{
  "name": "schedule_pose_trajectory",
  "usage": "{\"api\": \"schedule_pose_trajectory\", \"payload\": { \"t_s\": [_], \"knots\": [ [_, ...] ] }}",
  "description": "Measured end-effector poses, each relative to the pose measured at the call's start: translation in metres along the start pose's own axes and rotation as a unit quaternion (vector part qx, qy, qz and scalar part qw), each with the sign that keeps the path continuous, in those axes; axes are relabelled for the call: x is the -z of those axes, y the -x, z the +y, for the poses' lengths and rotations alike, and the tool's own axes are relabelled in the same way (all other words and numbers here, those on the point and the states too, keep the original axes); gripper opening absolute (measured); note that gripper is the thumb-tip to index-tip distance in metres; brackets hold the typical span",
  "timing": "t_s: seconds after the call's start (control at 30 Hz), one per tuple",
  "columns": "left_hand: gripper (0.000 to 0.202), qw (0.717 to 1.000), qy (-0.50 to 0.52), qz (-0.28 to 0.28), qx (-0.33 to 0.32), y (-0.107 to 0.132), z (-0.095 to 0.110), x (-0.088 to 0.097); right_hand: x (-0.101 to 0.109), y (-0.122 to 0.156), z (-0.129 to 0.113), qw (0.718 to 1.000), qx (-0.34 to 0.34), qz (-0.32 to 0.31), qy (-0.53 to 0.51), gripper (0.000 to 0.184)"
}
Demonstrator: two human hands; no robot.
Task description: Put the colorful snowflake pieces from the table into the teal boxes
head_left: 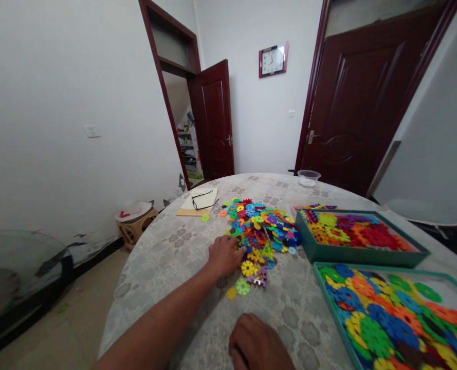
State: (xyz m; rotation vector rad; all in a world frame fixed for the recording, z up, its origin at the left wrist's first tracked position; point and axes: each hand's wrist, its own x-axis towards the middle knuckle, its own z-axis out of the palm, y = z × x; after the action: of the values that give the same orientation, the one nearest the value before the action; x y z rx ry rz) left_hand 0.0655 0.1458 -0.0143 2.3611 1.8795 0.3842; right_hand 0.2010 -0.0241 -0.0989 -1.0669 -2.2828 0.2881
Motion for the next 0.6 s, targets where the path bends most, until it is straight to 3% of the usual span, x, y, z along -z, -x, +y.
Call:
{"api": "schedule_pose_trajectory", "payload": {
  "t_s": [0.23,0.37,0.47,0.53,0.6],
  "knots": [
    [0.047,0.997,0.073,-0.037,-0.013,0.046,0.023,0.005,0.024,0.001,-0.018,0.999,-0.031,0.000,-0.038,0.021],
    [0.042,0.982,0.169,0.013,-0.082,0.061,0.015,0.009,0.020,0.002,-0.015,0.999,-0.025,-0.006,-0.040,0.020],
    [0.036,0.976,0.177,0.084,-0.098,0.049,-0.004,0.020,0.017,0.002,-0.012,0.998,-0.022,-0.015,-0.049,0.020],
    [0.034,0.983,0.119,0.120,-0.078,0.028,-0.022,0.029,0.015,0.003,-0.010,0.998,-0.021,-0.019,-0.050,0.021],
    [0.040,0.995,0.026,0.097,-0.018,-0.001,-0.043,0.036,0.011,0.005,-0.006,0.999,-0.017,-0.018,-0.047,0.022]
  ]
}}
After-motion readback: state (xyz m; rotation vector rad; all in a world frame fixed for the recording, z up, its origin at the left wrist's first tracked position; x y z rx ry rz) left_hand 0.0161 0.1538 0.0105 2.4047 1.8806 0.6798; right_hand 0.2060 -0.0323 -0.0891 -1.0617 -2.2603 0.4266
